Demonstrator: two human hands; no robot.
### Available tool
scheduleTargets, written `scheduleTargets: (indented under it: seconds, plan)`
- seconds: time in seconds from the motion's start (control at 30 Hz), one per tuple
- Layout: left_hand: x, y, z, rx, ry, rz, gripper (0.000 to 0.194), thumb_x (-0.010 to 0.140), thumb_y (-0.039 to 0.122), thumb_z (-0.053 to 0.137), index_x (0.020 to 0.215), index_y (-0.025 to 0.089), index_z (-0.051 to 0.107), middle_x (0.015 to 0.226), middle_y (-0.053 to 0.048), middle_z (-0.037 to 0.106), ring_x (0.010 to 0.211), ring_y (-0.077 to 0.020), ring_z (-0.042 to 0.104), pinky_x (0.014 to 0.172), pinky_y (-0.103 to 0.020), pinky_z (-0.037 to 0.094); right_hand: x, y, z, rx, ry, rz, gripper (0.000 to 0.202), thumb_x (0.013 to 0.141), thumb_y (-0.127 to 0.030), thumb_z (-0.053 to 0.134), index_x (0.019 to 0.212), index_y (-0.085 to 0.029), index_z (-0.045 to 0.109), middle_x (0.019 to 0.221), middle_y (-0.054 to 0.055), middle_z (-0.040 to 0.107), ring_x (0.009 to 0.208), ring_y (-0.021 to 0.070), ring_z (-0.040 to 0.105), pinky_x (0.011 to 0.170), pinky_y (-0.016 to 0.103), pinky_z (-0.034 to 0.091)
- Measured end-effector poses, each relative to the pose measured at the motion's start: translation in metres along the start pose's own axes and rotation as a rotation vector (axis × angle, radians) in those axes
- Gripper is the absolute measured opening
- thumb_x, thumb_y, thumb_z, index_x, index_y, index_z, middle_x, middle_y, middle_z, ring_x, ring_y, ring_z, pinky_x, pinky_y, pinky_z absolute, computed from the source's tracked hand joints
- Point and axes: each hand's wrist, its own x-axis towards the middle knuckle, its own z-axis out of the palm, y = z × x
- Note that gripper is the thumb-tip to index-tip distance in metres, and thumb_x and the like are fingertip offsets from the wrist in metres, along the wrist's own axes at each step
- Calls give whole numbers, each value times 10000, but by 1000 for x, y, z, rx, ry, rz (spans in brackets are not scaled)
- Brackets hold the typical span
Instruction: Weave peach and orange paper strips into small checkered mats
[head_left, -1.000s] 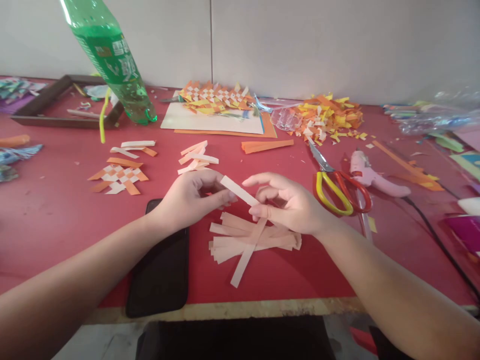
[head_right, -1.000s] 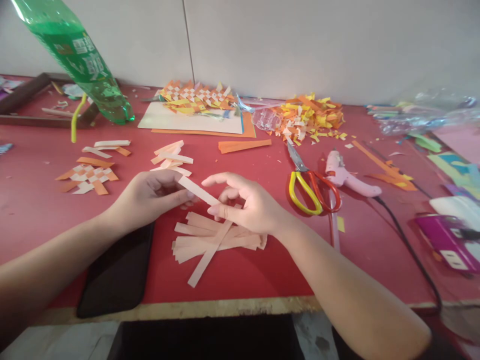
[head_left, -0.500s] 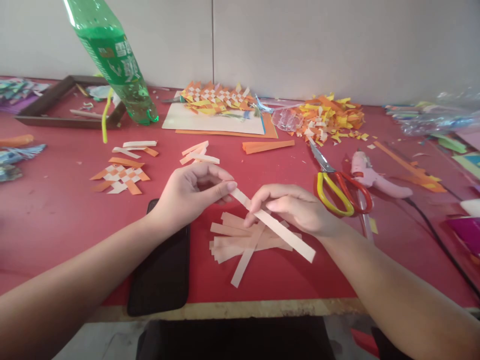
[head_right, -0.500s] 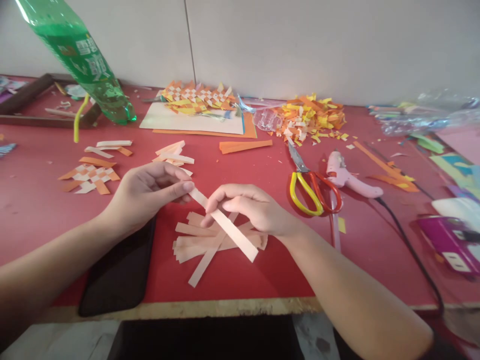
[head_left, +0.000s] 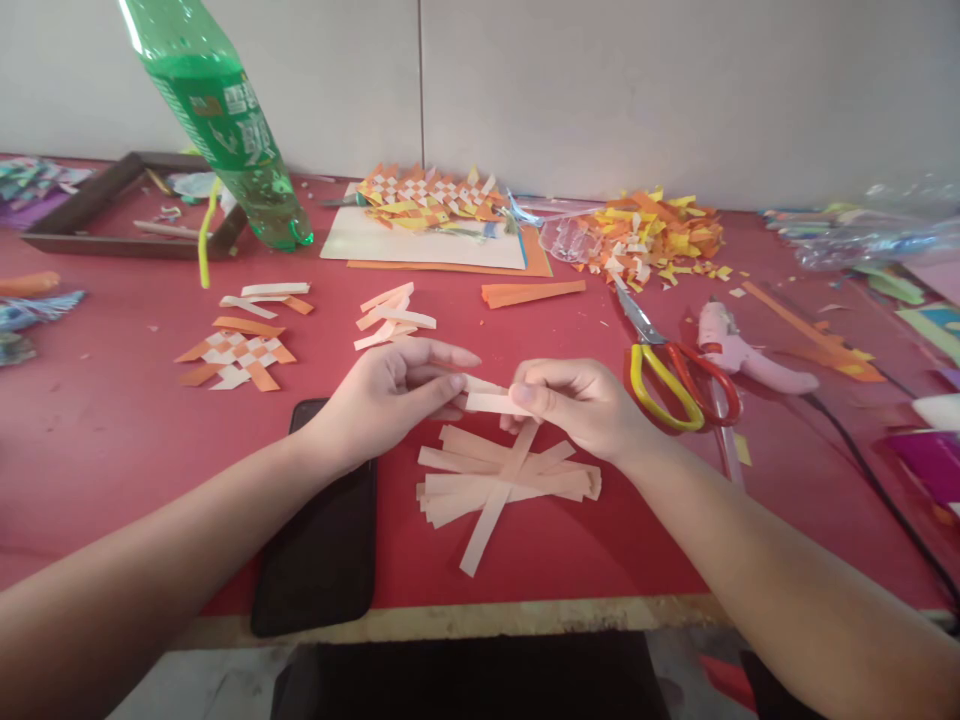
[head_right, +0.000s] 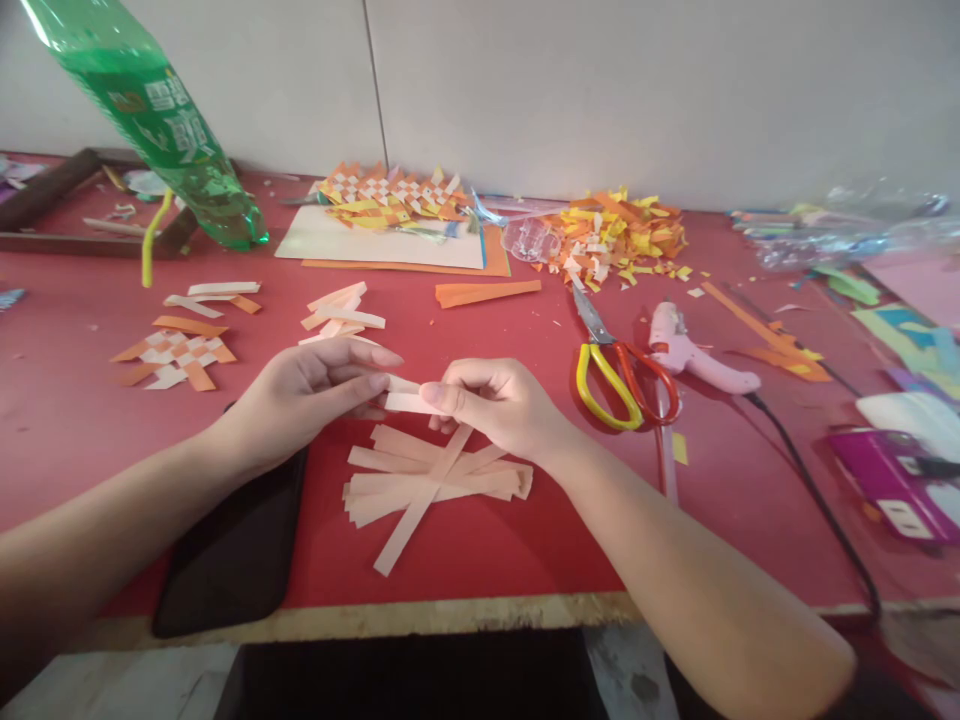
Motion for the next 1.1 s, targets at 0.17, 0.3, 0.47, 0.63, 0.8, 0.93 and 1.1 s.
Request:
scheduleTargets:
  seconds: [0.17, 0.3, 0.47, 0.63, 0.8, 0.93, 1.1]
  plan:
    - [-1, -2, 1, -34, -51, -43, 180, 861, 274, 725, 1023, 197, 735, 840, -27, 780, 839, -174, 768, 770, -247, 621, 1, 3, 3, 45, 133, 37, 332, 780, -395, 807, 665, -192, 572, 578, -20, 659, 547, 136, 679, 513, 238, 556]
    - [-2, -3, 2, -80, -58, -37, 157, 894, 289, 677, 987, 199, 767, 902, -38, 795, 834, -175, 774, 764, -236, 619, 1, 3, 5, 62, 166, -1, 361, 782, -372, 813, 693, -207, 504, 556, -43, 635, 537, 136, 684, 497, 229, 551]
    - [-3, -2, 3, 16, -10, -53, 245, 763, 318, 832, 967, 198, 769, 887, -37, 809, 846, -188, 772, 751, -230, 615, -2, 4, 6, -16, 157, -28, 356, 773, -337, 826, 718, -209, 499, 599, -25, 678, 512, 121, 662, 487, 218, 526]
    - [-4, -2, 5, 37, -19, -40, 186, 700, 282, 878, 840, 212, 778, 832, -13, 809, 812, -176, 768, 740, -228, 610, -5, 3, 9, -67, 152, -53, 365, 799, -354, 801, 709, -210, 479, 602, -33, 624, 555, 128, 671, 506, 223, 508]
    - [-2, -2, 3, 31, 19, -59, 238, 697, 304, 879, 890, 202, 783, 859, -40, 810, 833, -213, 772, 762, -283, 622, -4, 2, 7, -72, 137, -139, 281, 825, -363, 771, 815, -203, 540, 715, -20, 625, 629, 123, 668, 538, 228, 505]
    - [-1, 1, 1, 35, 91, -62, 296, 720, 345, 863, 953, 188, 773, 848, -52, 810, 869, -220, 773, 811, -298, 623, -3, 6, 2, -22, 139, -169, 194, 878, -330, 713, 878, -206, 564, 774, -3, 655, 688, 131, 692, 648, 266, 573]
    - [-1, 1, 3, 38, 117, -52, 322, 721, 355, 864, 976, 184, 767, 839, -45, 810, 867, -199, 773, 823, -276, 617, 1, 12, -3, 23, 176, -210, 155, 879, -263, 714, 858, -208, 570, 754, -13, 680, 696, 126, 717, 695, 266, 601]
